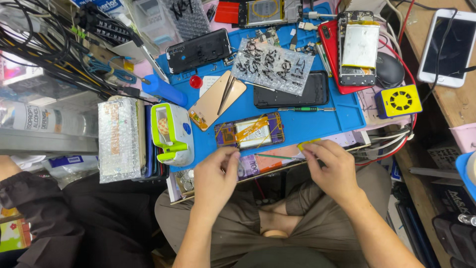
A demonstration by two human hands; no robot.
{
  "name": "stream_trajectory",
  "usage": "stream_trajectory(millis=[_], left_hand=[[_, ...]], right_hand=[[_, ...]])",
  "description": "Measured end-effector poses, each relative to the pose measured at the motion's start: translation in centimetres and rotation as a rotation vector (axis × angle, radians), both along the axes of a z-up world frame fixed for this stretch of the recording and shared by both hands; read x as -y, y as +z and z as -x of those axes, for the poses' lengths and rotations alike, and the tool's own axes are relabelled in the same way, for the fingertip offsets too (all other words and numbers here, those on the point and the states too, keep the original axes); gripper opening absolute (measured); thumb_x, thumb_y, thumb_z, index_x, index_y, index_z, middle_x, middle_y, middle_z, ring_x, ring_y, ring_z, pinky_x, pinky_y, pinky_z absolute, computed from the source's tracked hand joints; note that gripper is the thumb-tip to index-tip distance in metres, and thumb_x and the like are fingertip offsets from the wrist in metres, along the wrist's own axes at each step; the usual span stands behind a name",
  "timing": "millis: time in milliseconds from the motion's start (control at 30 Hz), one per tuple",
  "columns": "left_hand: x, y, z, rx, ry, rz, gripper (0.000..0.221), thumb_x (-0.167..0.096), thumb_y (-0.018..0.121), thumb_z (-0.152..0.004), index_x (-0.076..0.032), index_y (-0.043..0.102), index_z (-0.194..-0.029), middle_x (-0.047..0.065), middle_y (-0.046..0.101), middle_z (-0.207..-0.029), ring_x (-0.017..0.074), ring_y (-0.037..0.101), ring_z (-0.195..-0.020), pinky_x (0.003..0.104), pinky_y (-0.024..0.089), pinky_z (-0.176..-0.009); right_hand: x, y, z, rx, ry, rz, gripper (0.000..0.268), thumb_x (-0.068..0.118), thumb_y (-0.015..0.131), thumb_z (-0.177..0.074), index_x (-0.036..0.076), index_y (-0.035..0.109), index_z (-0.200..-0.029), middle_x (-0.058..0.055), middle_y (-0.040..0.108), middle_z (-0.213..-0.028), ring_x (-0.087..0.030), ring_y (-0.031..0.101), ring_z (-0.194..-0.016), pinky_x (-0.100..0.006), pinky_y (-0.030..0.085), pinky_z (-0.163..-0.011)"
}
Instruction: The person cleans the internal components of a disassembled mobile phone using a small brush, applies adhesive from a tube to the frame, and uses a screwdriver to manipulate small internal parts.
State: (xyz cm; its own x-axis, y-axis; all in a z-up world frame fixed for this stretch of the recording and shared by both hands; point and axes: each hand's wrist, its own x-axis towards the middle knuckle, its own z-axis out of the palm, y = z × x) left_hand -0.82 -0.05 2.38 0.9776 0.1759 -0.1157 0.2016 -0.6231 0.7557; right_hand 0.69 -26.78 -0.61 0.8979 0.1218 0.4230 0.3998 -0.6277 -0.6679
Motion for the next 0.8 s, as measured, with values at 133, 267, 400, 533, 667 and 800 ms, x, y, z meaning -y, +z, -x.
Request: stream_trajectory(millis=[133, 267, 400, 533, 667, 800], left_hand=[[2.4, -1.0, 1.1, 0.261, -0.333, -0.131, 0.015, -0.015, 0.07, -0.094, -0.007, 0.074, -0.106, 0.01, 0.075, -0.1, 0.0294, 0.072, -0.089, 0.038, 0.057, -0.078], [4.4, -4.2, 1.5, 0.328, -0.436, -0.244, 0.024, -0.016, 0.067, -0.093, -0.005, 0.073, -0.114, 0.01, 0.07, -0.113, 0.0302, 0.068, -0.102, 0.041, 0.055, -0.085], [5.8, -6.8, 0.1, 0.385, -0.496, -0.39, 0.033, -0.029, 0.067, -0.091, -0.008, 0.073, -0.116, 0.012, 0.07, -0.119, 0.034, 0.065, -0.103, 0.044, 0.053, -0.087], [6.1, -9.1, -0.5, 0.429, -0.545, -0.431, 0.045, -0.037, 0.069, -0.085, -0.01, 0.069, -0.121, 0.016, 0.067, -0.121, 0.0374, 0.064, -0.107, 0.044, 0.053, -0.087], [5.7, -12.0, 0.1, 0.416, -0.581, -0.403, 0.046, -0.036, 0.073, -0.081, -0.008, 0.07, -0.117, 0.015, 0.065, -0.118, 0.0383, 0.064, -0.104, 0.044, 0.055, -0.085], [5.3, -15.1, 0.0, 0.47, -0.569, -0.375, 0.042, -0.033, 0.076, -0.078, -0.008, 0.072, -0.112, 0.014, 0.065, -0.114, 0.0383, 0.065, -0.102, 0.045, 0.056, -0.08]], right_hand=[[-0.4, -0.4, 0.0, -0.008, 0.087, 0.138, 0.015, 0.003, 0.077, -0.08, 0.003, 0.075, -0.095, -0.011, 0.074, -0.097, -0.03, 0.071, -0.09, -0.04, 0.058, -0.08], [-1.1, -0.8, 0.4, -0.007, 0.095, 0.138, 0.015, 0.003, 0.077, -0.079, 0.003, 0.074, -0.093, -0.012, 0.073, -0.093, -0.032, 0.07, -0.088, -0.041, 0.057, -0.079], [1.6, -0.2, 0.7, 0.037, 0.027, 0.059, 0.016, 0.001, 0.077, -0.08, 0.003, 0.075, -0.095, -0.011, 0.074, -0.092, -0.029, 0.07, -0.083, -0.038, 0.057, -0.074], [7.0, 3.0, 1.6, 0.209, -0.162, 0.042, 0.019, -0.002, 0.078, -0.08, 0.004, 0.074, -0.097, -0.01, 0.072, -0.09, -0.027, 0.07, -0.081, -0.034, 0.055, -0.07], [12.3, 6.6, 3.7, 0.248, -0.442, 0.147, 0.02, -0.005, 0.075, -0.083, 0.002, 0.074, -0.102, -0.012, 0.074, -0.095, -0.025, 0.071, -0.084, -0.034, 0.056, -0.073], [15.9, 9.7, 4.0, 0.347, -0.688, 0.371, 0.018, -0.004, 0.077, -0.087, 0.0, 0.074, -0.105, -0.015, 0.073, -0.1, -0.03, 0.07, -0.091, -0.037, 0.056, -0.08]])
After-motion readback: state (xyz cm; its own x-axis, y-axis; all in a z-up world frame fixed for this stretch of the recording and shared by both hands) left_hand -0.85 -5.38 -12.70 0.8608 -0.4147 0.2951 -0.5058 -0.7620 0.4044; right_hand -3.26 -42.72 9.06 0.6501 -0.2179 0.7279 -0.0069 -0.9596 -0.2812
